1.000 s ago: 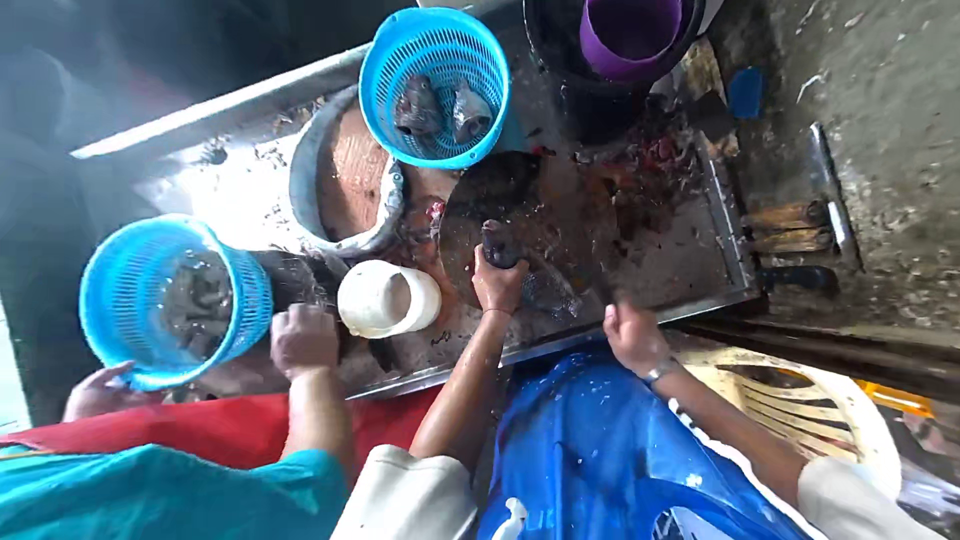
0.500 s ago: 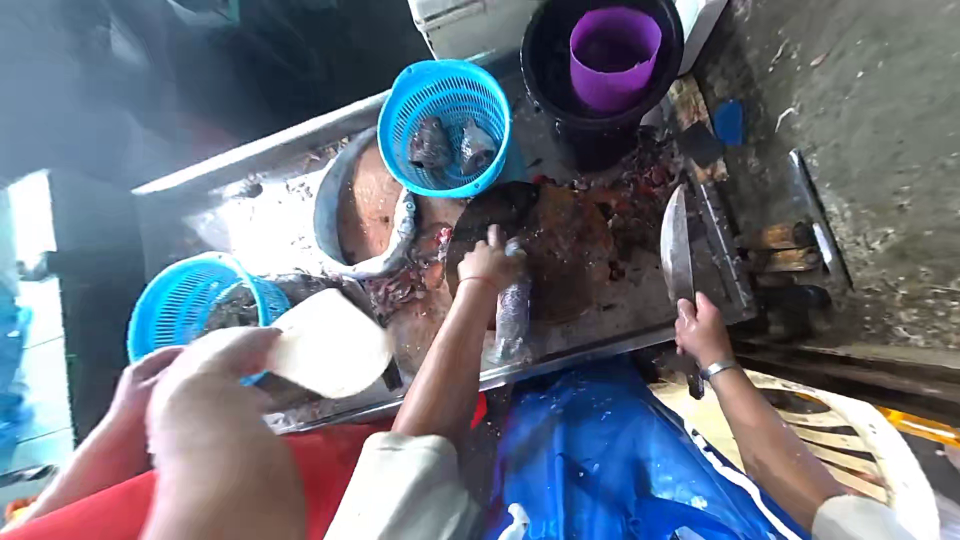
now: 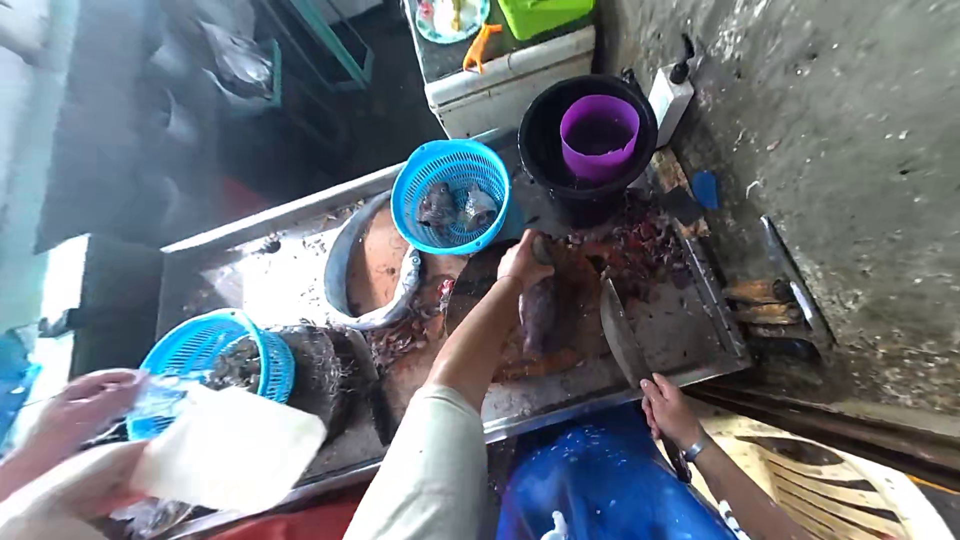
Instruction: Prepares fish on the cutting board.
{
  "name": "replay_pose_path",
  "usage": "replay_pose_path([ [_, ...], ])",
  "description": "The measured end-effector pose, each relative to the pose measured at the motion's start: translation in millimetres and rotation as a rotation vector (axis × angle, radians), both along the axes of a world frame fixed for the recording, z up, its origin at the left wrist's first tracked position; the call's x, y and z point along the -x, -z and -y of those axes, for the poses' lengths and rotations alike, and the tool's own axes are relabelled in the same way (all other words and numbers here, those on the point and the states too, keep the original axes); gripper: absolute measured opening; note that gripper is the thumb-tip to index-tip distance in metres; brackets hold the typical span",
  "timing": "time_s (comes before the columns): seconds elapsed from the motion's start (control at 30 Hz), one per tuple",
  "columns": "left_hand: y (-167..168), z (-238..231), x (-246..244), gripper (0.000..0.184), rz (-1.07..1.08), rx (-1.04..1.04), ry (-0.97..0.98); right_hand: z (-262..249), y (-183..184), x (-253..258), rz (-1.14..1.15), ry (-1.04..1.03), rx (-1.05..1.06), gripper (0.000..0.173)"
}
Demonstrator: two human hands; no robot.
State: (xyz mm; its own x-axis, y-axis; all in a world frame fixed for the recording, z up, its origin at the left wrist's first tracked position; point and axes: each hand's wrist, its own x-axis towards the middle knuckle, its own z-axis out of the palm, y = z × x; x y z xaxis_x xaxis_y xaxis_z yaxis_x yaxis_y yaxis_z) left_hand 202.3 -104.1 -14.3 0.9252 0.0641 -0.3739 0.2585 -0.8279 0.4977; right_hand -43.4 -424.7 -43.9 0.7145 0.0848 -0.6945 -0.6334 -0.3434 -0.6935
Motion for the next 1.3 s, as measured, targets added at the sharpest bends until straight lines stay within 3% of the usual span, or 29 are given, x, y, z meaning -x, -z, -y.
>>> replay_pose_path([
  [0.1,9,-12,-31,0.093,0.111,-0.007,-0.366,-10,-5,-25,0.110,-0.051,0.060,0.039],
  [0.17,14,-18,-42,0.094,0.134,-0.004,-0.499,-21,-12,-55,0.204,-0.099,0.065,0.037],
  [0.3,16,-25,-30,0.091,0.116,0.019,-0.445,-52,-37,-138,0.454,-0.286,0.172,0.042],
  [0.37,16,-28,-15,0.091,0.119,0.071,-0.417,-74,-73,-177,0.648,-0.335,0.232,0.039],
  [0.47,14,-27,6,0.093,0.073,0.145,-0.405,-110,-143,-218,1.054,-0.253,0.153,0.035],
  [0.57,15,-23,17,0.096,0.062,0.184,-0.407,-141,-174,-231,1.319,-0.105,-0.033,0.040],
  [0.6,17,-24,18,0.097,0.069,0.199,-0.413,-146,-162,-226,1.315,-0.091,-0.014,0.044],
  [0.67,21,-26,20,0.097,0.083,0.220,-0.425,-143,-94,-201,1.139,-0.189,0.206,0.046],
  [0.73,23,-26,22,0.094,0.085,0.233,-0.433,-130,-39,-182,0.663,-0.450,0.476,0.041],
  [0.77,22,-25,22,0.093,0.085,0.244,-0.440,-128,-36,-188,0.434,-0.534,0.529,0.041],
  [0.8,20,-26,21,0.092,0.089,0.251,-0.447,-130,-46,-199,0.345,-0.561,0.558,0.038],
  [0.83,20,-27,22,0.092,0.091,0.256,-0.452,-132,-63,-205,0.396,-0.538,0.567,0.034],
  [0.9,21,-25,29,0.092,0.091,0.266,-0.452,-134,-97,-204,0.747,-0.377,0.511,0.033],
  [0.97,20,-23,27,0.092,0.100,0.264,-0.460,-136,-105,-200,1.043,-0.242,0.420,0.036],
  [1.03,19,-22,30,0.092,0.096,0.255,-0.465,-127,-63,-173,0.981,-0.290,0.450,0.039],
  [1.1,18,-23,34,0.091,0.101,0.251,-0.461,-117,-30,-158,0.529,-0.519,0.560,0.040],
  [1.17,17,-22,38,0.090,0.119,0.244,-0.458,-116,-41,-169,0.346,-0.602,0.581,0.036],
  [1.3,17,-23,49,0.089,0.151,0.220,-0.460,-115,-85,-162,0.929,-0.314,0.460,0.032],
])
